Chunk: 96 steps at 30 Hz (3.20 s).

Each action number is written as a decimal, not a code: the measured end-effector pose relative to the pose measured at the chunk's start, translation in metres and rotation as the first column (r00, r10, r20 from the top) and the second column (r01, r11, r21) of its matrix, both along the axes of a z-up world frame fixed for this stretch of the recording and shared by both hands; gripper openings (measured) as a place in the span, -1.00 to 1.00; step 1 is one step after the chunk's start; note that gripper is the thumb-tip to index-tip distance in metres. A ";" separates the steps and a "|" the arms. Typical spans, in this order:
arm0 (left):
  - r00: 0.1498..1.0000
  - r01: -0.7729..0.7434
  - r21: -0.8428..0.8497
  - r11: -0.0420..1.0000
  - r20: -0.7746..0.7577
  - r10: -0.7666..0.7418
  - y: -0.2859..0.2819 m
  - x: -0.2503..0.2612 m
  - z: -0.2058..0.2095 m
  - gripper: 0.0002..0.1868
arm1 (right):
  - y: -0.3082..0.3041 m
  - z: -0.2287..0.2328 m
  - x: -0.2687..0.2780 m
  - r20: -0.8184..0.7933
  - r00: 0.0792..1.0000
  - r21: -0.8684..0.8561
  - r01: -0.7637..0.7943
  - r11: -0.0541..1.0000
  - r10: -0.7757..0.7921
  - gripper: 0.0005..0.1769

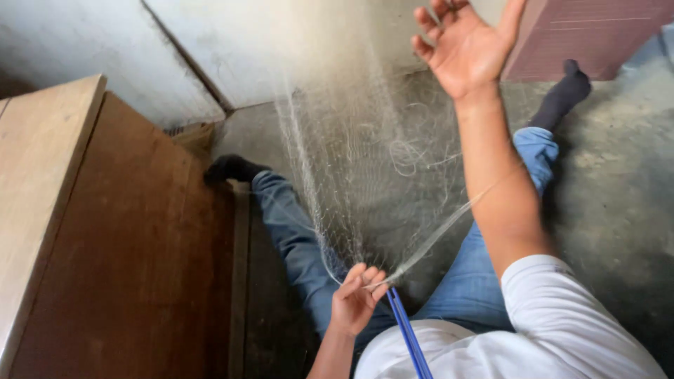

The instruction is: Repairing a fishing net by spreading it out and trimming threads with a nail clipper while sitting on the floor

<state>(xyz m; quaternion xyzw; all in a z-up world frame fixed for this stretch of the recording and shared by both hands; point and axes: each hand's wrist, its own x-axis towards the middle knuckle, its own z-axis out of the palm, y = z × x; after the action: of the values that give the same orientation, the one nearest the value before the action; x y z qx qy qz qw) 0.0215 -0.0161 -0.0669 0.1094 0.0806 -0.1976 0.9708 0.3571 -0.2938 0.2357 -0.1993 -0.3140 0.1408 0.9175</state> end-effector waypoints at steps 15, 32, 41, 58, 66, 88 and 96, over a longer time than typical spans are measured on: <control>0.915 -0.067 0.688 0.722 0.330 -0.230 0.083 0.071 0.092 -0.61 | -0.055 0.073 -0.104 0.048 0.922 -0.322 0.378 0.868 -0.384 -0.08; 0.197 -0.878 0.386 0.281 0.829 -0.523 -0.050 0.193 0.309 -0.33 | 0.003 0.065 -0.131 0.265 0.949 -0.269 -0.098 0.958 0.171 -0.12; 0.246 -0.968 0.197 -0.152 0.656 -0.713 -0.058 0.212 0.313 -0.70 | -0.090 0.052 -0.062 0.085 0.995 -0.318 0.073 0.945 -0.049 -0.18; 0.561 -0.826 0.259 -0.501 0.467 -0.683 -0.097 0.202 0.297 -0.53 | -0.145 0.008 -0.009 -0.034 0.958 -0.120 -0.286 0.951 0.284 0.03; 0.623 -0.782 0.329 -0.530 0.461 -0.632 -0.084 0.203 0.290 -0.49 | -0.148 0.016 -0.003 -0.121 0.969 -0.270 -0.239 0.933 0.214 0.09; 0.261 -0.964 0.197 -0.176 0.812 -0.521 -0.076 0.201 0.289 -0.70 | -0.170 -0.001 -0.024 -0.112 0.993 -0.430 -0.026 0.902 -0.025 -0.22; 0.363 -0.930 0.290 -0.227 0.821 -0.440 -0.053 0.176 0.254 -0.80 | -0.198 0.015 -0.027 -0.165 0.900 -0.682 0.192 0.706 -0.404 -0.42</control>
<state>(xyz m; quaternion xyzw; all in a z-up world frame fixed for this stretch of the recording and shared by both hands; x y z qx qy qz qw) 0.1972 -0.0689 0.1875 0.8135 -0.2525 0.3268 0.4094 0.3305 -0.4919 0.2505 -0.5296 -0.0643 0.1175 0.8376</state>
